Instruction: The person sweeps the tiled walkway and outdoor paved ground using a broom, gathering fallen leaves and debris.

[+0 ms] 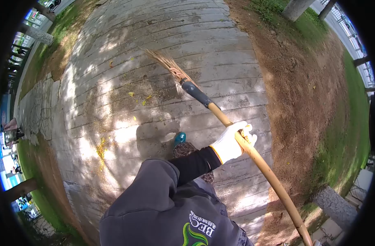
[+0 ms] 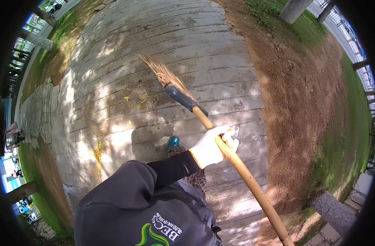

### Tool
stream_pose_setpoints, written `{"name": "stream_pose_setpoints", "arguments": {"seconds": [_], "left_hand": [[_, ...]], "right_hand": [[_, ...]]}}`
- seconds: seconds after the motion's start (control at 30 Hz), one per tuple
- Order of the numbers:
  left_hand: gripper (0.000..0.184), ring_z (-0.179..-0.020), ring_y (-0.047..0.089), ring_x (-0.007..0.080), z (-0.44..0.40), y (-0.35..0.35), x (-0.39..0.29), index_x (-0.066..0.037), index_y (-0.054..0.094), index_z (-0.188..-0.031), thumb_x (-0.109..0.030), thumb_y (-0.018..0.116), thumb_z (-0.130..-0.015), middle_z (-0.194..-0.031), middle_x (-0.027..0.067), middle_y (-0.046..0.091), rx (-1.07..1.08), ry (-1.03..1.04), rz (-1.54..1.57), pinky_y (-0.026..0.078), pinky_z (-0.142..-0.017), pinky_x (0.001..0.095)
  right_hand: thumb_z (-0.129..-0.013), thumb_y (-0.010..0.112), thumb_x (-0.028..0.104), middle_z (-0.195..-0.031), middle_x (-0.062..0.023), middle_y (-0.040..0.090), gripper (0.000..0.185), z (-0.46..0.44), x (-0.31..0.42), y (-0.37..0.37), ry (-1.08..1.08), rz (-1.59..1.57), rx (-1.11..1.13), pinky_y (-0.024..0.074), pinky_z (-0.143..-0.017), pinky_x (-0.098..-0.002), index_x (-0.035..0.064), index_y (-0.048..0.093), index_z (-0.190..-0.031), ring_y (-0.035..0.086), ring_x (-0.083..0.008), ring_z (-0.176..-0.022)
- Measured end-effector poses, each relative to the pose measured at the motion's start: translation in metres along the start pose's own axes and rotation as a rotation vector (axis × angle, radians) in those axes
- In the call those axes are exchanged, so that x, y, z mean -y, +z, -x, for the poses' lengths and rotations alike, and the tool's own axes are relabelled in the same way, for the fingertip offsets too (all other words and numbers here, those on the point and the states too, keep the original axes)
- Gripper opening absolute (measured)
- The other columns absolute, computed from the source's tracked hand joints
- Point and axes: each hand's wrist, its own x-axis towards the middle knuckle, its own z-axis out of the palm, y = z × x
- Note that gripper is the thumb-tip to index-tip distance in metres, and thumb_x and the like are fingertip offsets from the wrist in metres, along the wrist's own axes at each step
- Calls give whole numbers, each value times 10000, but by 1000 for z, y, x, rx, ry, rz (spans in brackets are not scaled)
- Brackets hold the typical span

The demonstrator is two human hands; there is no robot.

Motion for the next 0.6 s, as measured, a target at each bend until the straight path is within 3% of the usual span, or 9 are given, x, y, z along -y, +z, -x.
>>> {"name": "stream_pose_setpoints", "arguments": {"seconds": [0.03,0.07,0.13,0.17,0.23,0.33,0.43,0.53,0.6], "left_hand": [[187,-581,496,201,0,37,-25,-64,479,-727,-141,614,-833,-618,28,494,-77,58,-38,461,-654,317],[203,-582,495,195,-17,45,-60,-61,475,-704,-137,612,-834,-647,35,499,-86,84,-31,466,-656,317],[183,-582,508,189,-57,35,-140,-45,493,-722,-134,607,-834,-660,48,514,162,198,-7,471,-626,304],[194,-547,477,189,-63,37,-181,-46,484,-720,-151,593,-842,-655,47,509,-4,308,-41,460,-589,294],[230,-554,486,179,-83,-18,-277,-61,457,-671,-165,565,-845,-631,28,477,90,297,-104,434,-540,275],[222,-545,475,169,-8,-90,-323,-81,445,-665,-162,548,-845,-581,14,442,49,305,-95,412,-515,275],[240,-493,388,150,140,-78,-284,-121,384,-619,-105,509,-823,-559,5,393,-346,436,93,372,-498,261],[203,-495,391,140,244,-137,-260,-119,420,-669,-137,487,-860,-559,-15,386,-309,403,152,384,-515,274],[200,-502,401,137,291,-142,-247,-118,436,-688,-155,492,-876,-557,-29,380,-217,268,187,398,-537,276]], "right_hand": [[-900,413,148,-467,94,383,154,5,-10,19,-22,-106,29,342,-494,-211,135,434,-748,350,-55,-388],[-895,427,156,-464,94,359,189,11,-20,49,304,-668,428,338,-508,-219,147,438,-706,335,-53,-396],[-886,426,141,-432,95,271,259,74,-35,141,180,-494,408,309,-492,-238,158,412,-628,302,-66,-391],[-873,427,112,-428,90,260,267,109,-42,186,90,-410,442,305,-494,-254,157,391,-612,298,-73,-389],[-828,457,83,-429,70,305,262,165,-56,244,79,-414,885,314,-497,-286,159,365,-594,288,-77,-386],[-799,496,86,-434,58,358,256,215,-31,286,235,-490,1025,378,-497,-285,151,370,-585,321,-79,-376],[-807,506,127,-452,35,443,201,233,6,272,471,-596,889,420,-460,-239,119,427,-623,409,-78,-378],[-849,491,127,-448,35,415,137,245,35,236,608,-500,644,410,-442,-231,38,536,-755,383,-91,-363],[-875,457,105,-446,39,375,133,256,50,223,386,-35,300,393,-437,-227,28,531,-795,333,-100,-353]]}}
